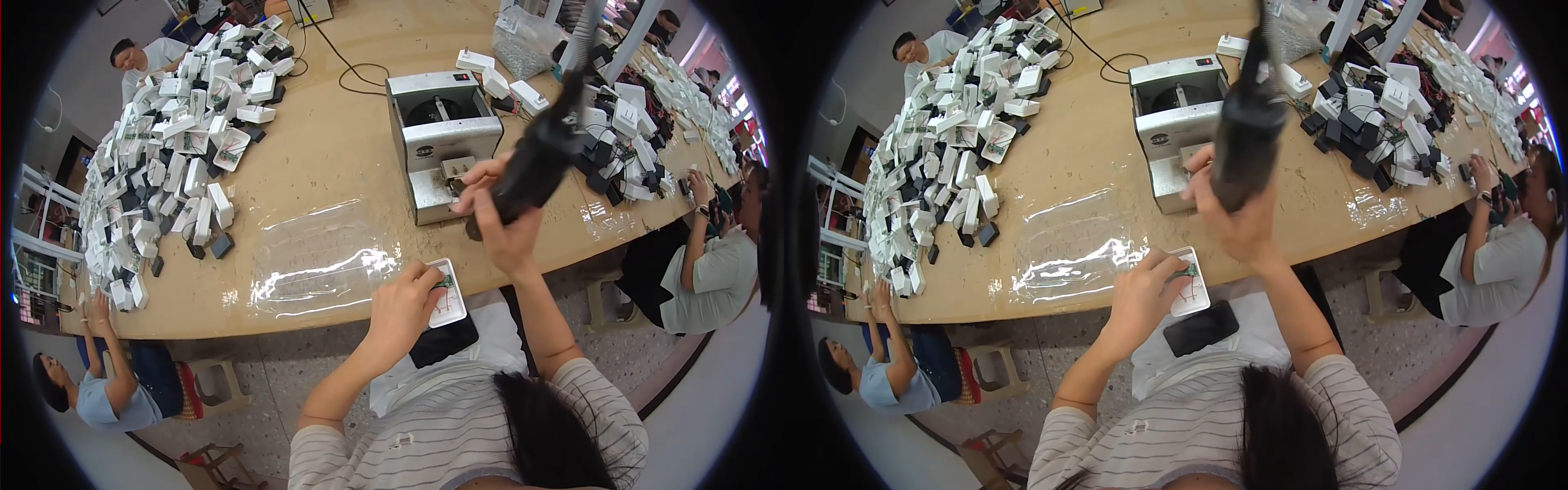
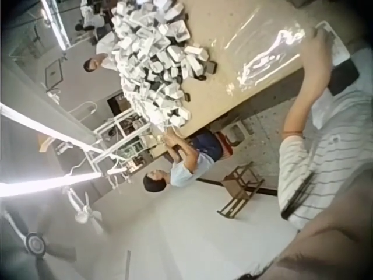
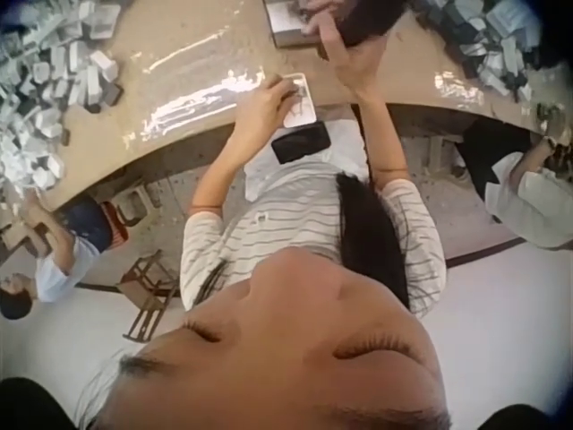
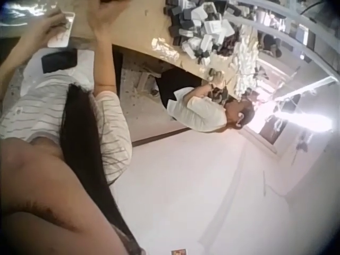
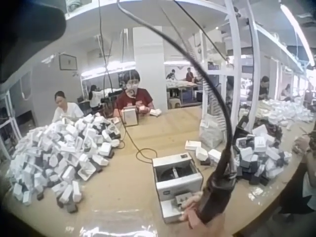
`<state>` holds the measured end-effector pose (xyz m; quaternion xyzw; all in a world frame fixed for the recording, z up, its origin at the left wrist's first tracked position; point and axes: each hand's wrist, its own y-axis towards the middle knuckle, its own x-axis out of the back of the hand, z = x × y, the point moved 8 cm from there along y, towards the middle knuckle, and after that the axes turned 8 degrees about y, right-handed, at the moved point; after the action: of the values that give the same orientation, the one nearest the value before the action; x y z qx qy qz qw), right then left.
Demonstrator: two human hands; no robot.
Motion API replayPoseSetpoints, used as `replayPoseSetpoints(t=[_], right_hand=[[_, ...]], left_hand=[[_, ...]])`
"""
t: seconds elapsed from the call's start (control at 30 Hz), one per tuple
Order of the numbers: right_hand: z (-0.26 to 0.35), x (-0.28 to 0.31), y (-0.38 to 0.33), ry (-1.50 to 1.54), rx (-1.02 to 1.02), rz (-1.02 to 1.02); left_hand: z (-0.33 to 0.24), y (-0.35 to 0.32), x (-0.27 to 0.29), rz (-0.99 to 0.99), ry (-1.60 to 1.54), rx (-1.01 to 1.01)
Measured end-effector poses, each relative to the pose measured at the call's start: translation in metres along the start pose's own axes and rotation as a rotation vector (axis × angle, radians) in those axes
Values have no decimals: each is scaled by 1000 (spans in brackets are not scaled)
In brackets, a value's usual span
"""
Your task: Applying tags and using a handheld electronic tool on small white boxes at a factory workstation.
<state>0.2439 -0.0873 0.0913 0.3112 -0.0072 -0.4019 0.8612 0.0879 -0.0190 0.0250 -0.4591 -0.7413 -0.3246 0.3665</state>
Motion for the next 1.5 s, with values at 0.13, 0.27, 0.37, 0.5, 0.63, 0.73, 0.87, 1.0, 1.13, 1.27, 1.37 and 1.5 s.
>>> replayPoseSetpoints(t=[0.13,0.27,0.37,0.5,0.63,0.73,0.87,1.0,1.13,1.27,1.37,1.5], right_hand=[[20,2,28,161,81,27],[20,-4,52,323,53,10],[16,-4,58,256,61,-21],[16,-7,62,208,117,-34],[10,-11,63,228,91,-40],[7,-12,64,206,76,-36],[4,-12,64,203,56,-4],[4,-17,62,134,131,52],[5,-27,61,-27,195,97],[6,-26,64,35,158,73],[2,-15,60,85,72,40],[2,-11,31,195,12,-9]], left_hand=[[2,1,2,-27,-24,-3],[1,-1,2,-49,-71,-32],[1,0,2,-42,-81,-24],[1,0,1,-9,-90,0],[1,0,2,-20,-86,-5],[2,0,1,-25,-87,-10],[2,-1,2,-41,-76,-18],[2,0,1,-24,-94,8],[3,-1,1,-32,-99,13],[4,-2,-2,-36,-96,11],[5,-1,-3,-62,-104,-10],[7,-2,-3,-45,-121,15]])
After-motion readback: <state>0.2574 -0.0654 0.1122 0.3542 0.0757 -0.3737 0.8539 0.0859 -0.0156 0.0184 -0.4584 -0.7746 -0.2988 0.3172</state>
